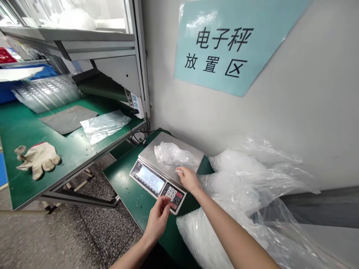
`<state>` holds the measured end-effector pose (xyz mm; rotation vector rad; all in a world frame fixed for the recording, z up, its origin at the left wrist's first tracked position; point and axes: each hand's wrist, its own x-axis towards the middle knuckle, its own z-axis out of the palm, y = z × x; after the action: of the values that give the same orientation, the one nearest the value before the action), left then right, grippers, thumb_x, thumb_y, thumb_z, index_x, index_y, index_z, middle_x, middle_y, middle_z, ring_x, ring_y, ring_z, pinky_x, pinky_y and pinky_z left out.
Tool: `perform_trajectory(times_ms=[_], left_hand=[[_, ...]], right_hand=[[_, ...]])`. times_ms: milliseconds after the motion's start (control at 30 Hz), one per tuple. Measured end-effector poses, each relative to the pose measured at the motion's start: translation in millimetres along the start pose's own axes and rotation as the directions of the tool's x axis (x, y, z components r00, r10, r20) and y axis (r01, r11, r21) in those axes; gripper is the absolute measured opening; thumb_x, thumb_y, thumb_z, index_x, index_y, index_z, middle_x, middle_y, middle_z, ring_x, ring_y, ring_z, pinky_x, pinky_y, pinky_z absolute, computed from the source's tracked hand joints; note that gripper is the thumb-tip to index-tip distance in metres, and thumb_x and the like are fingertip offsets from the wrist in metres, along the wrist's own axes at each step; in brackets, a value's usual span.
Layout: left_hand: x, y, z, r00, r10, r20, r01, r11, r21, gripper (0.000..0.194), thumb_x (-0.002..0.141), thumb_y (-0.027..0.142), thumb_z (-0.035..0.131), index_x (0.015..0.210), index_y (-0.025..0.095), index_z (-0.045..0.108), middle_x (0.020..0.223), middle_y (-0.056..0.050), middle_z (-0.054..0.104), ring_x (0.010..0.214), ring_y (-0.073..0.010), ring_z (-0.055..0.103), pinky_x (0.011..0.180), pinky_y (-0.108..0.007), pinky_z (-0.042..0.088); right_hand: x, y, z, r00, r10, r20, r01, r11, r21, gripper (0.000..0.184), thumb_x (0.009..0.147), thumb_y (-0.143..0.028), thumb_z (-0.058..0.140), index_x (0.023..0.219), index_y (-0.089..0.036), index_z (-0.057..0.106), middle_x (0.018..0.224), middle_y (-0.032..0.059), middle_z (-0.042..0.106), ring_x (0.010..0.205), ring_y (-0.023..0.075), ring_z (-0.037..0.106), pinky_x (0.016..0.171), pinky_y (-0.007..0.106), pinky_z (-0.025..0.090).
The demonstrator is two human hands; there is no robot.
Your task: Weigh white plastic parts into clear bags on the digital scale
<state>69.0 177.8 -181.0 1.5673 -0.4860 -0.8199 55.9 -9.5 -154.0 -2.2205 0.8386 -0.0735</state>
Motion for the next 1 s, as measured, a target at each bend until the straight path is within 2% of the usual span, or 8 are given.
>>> perform_trajectory(times_ms=[100,167,333,500,667,833,1000], left_hand=[[2.4,-3.9,-4.4,1.0,0.002,0.002,-0.002,1.0,0.024,0.013,0.082,0.021,0.04,0.093,0.018,0.047,0.078,-0.002,0.059,0.068,-0.0141,0.054,0.064,-0.026,0.042],[6.7,-3.4,-6.1,1.0,0.011,0.008,-0.012,0.999,0.045,0.013,0.082,0.021,0.04,0.092,0.018,0.048,0.076,-0.002,0.059,0.066,-0.0138,0.054,0.062,-0.025,0.042],[30.7,6.0,-6.6,0.999,0.052,0.006,-0.053,0.992,0.114,0.017,0.081,0.019,0.039,0.095,0.017,0.049,0.083,-0.004,0.057,0.066,-0.0131,0.053,0.061,-0.025,0.043],[64.2,11.3,-4.3,0.996,0.088,0.031,-0.092,0.978,0.186,0.034,0.079,0.015,0.04,0.113,0.018,0.043,0.088,-0.005,0.058,0.075,-0.0156,0.055,0.072,-0.028,0.043],[84.0,7.9,-2.6,0.994,0.073,0.079,-0.09,0.966,0.242,0.044,0.078,0.016,0.041,0.121,0.015,0.037,0.082,-0.005,0.06,0.077,-0.0186,0.056,0.072,-0.03,0.042],[77.9,7.5,-4.6,0.993,0.058,0.098,-0.082,0.962,0.261,0.043,0.079,0.017,0.039,0.122,0.015,0.033,0.079,-0.003,0.058,0.073,-0.0173,0.055,0.069,-0.028,0.041],[51.3,1.0,-5.8,0.988,0.035,0.15,-0.074,0.962,0.264,0.038,0.08,0.016,0.038,0.117,0.017,0.037,0.079,-0.002,0.056,0.068,-0.0151,0.054,0.065,-0.026,0.04]], right_hand=[[7.0,-2.6,9.2,0.996,-0.079,-0.031,0.076,0.991,-0.11,0.015,0.088,-0.023,0.051,0.098,-0.013,0.055,0.099,0.0053,0.054,0.091,0.0177,0.052,0.08,0.037,0.044],[10.0,-4.4,16.1,0.992,-0.116,-0.045,0.106,0.979,-0.175,0.015,0.088,-0.021,0.051,0.1,-0.013,0.055,0.102,0.0056,0.053,0.094,0.0187,0.051,0.082,0.039,0.042],[13.7,-7.7,28.8,0.987,-0.151,-0.063,0.126,0.948,-0.293,0.016,0.087,-0.012,0.048,0.102,-0.014,0.054,0.103,0.0053,0.05,0.089,0.017,0.052,0.079,0.037,0.044],[16.7,-6.2,31.6,0.985,-0.14,-0.103,0.098,0.937,-0.334,0.017,0.084,-0.009,0.051,0.1,-0.013,0.053,0.101,0.0051,0.05,0.088,0.0171,0.052,0.076,0.035,0.046],[15.4,-4.7,29.2,0.973,-0.16,-0.169,0.094,0.934,-0.344,0.017,0.085,-0.007,0.05,0.1,-0.012,0.052,0.098,0.0046,0.051,0.089,0.0172,0.052,0.077,0.035,0.046],[17.0,-1.9,27.0,0.947,-0.193,-0.256,0.108,0.944,-0.312,0.015,0.087,-0.009,0.047,0.101,-0.012,0.051,0.098,0.0049,0.052,0.09,0.0173,0.052,0.079,0.036,0.045],[16.6,-2.6,22.3,0.934,-0.235,-0.268,0.164,0.95,-0.264,0.012,0.086,-0.012,0.048,0.098,-0.012,0.052,0.097,0.0046,0.053,0.093,0.0178,0.05,0.082,0.037,0.042]])
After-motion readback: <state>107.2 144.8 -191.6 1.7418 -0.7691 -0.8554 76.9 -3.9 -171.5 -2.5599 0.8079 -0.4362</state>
